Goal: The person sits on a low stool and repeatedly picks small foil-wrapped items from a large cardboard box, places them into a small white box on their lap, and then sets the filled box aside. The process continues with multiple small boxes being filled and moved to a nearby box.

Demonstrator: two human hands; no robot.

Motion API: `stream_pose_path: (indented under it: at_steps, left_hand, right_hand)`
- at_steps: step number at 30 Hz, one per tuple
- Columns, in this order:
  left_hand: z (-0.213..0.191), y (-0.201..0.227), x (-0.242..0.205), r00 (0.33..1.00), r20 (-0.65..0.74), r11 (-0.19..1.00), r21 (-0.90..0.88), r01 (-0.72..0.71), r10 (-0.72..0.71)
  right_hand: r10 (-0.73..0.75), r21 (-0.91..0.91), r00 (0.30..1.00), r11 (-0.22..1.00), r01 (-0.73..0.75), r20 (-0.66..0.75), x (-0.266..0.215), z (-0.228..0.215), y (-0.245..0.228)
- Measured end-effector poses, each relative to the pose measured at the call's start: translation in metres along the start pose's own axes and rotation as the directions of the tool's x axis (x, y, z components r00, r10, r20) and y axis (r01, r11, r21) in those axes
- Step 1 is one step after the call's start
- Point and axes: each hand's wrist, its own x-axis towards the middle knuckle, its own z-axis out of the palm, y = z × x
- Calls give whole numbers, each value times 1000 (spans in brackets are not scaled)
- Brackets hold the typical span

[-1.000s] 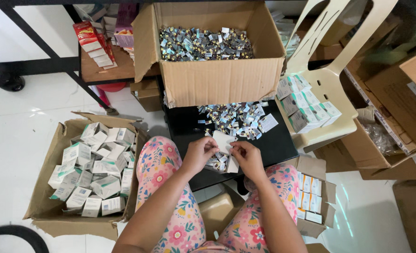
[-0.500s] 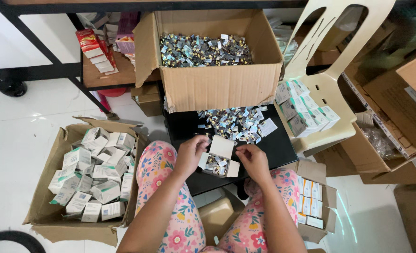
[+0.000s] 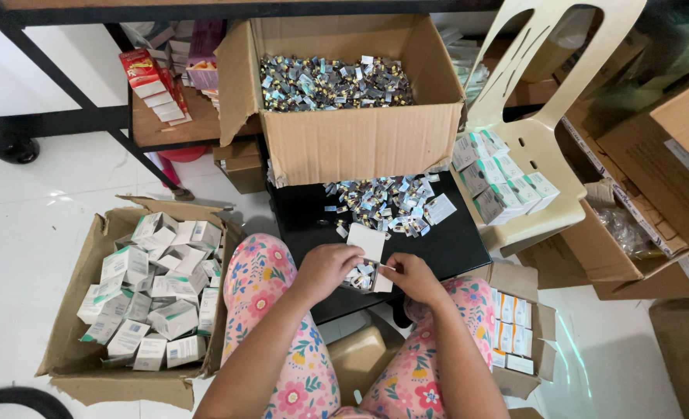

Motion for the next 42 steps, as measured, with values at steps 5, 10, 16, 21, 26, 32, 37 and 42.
stream_pose_path:
  at_steps: [5, 10, 16, 21, 26, 32, 37, 42]
  left_hand:
    - [-7, 0, 6, 980, 71, 958, -206, 198, -187]
    - [-3, 7, 7, 988, 136, 995, -63, 83, -74]
    - [-7, 0, 9, 979, -196, 998, 22, -52, 55]
    - [-15, -22, -1, 957, -133, 929, 237, 282, -257]
    - [8, -29, -5, 919, 168, 929, -33, 368, -358]
    - [29, -46, -7, 895, 297, 908, -154, 390, -333]
    - [41, -64, -14, 990, 48, 992, -1, 129, -129]
    - [41, -70, -8, 931, 224, 879, -324, 349, -287]
  right_hand:
    - [-10, 6, 990, 1000, 11, -143, 0, -1, -7]
    - [-49, 64, 976, 996, 63, -210, -2, -3, -14]
    - [-47, -8, 975, 999, 47, -217, -1, -1, -7]
    - [66, -31, 994, 997, -69, -85, 5, -4, 11]
    - [6, 398, 999, 917, -24, 46, 11, 3, 17]
    - [-88, 243, 996, 967, 79, 26, 8, 14, 8]
    - [-123, 369, 990, 919, 139, -66, 15, 21, 1]
    - [-203, 565, 967, 786, 253, -151, 20, 23, 14]
